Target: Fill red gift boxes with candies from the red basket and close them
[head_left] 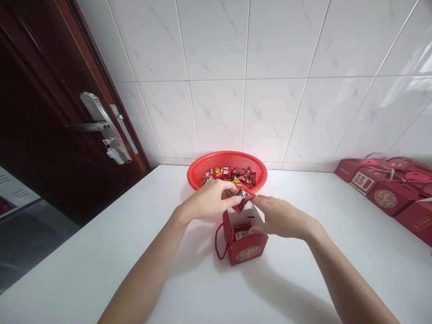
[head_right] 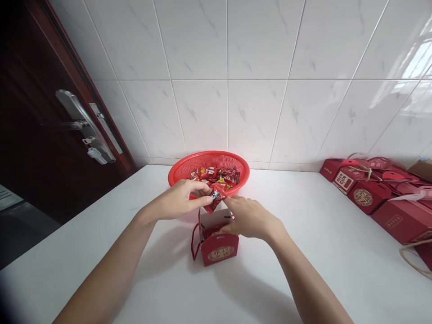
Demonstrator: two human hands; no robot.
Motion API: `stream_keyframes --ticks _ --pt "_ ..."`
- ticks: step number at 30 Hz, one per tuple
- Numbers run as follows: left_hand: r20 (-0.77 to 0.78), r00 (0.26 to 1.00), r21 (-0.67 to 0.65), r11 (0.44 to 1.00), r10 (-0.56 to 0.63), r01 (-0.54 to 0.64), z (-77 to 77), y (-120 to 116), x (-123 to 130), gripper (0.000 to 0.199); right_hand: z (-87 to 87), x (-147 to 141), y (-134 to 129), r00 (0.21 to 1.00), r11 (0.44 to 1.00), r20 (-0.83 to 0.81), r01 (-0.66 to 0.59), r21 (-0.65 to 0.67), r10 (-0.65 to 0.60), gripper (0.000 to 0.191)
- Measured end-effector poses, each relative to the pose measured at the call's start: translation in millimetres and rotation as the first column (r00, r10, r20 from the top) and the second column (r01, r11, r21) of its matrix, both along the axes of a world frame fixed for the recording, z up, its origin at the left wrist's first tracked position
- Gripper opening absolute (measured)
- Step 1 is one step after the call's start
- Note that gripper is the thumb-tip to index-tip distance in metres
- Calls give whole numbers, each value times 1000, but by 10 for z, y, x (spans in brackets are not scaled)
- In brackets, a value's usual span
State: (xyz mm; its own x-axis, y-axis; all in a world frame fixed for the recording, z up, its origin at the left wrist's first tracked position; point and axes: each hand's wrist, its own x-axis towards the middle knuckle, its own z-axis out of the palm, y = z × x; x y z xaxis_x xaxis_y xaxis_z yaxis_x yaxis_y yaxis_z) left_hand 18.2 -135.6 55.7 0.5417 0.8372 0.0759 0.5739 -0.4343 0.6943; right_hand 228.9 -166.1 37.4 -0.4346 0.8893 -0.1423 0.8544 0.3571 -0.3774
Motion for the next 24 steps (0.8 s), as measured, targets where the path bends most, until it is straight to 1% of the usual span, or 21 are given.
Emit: stream_keyframes --ticks 3,4,7,10,13,15,18,20,22,24 --pt "-85 992 -39 995 -91 88 -9 -2 11 22 39 56 -38 997 996 41 -62 -67 65 34" --pt "-128 985 -49 992 -119 114 -6 -1 4 22 53 78 -45 995 993 40 -84 -80 88 33" --pt "-289 938 -100 980 -193 171 15 -9 -30 22 93 128 -64 987 981 55 -142 -131 150 41" --pt "-393 883 -183 963 -257 198 52 -45 -52 17 122 132 -106 983 976 100 -138 -170 157 44" --pt "-436 853 -229 952 -287 204 81 -99 -43 15 143 92 -168 976 970 127 -151 -190 177 48" --pt "-474 830 -231 951 -294 205 85 -136 -20 16 153 57 -207 973 971 131 -164 -173 188 45" --pt "-493 809 -195 947 -319 255 67 -187 27 19 162 24 -240 972 975 126 -181 -127 197 33" --pt "-481 807 -171 940 -341 296 47 -216 54 25 163 19 -242 972 975 124 -182 -125 197 26" --pt "-464 815 -169 938 -347 303 31 -233 69 25 158 24 -234 974 975 116 -181 -128 196 29" --pt "-443 830 -180 940 -340 289 24 -234 68 17 147 33 -225 974 976 105 -187 -116 199 40"
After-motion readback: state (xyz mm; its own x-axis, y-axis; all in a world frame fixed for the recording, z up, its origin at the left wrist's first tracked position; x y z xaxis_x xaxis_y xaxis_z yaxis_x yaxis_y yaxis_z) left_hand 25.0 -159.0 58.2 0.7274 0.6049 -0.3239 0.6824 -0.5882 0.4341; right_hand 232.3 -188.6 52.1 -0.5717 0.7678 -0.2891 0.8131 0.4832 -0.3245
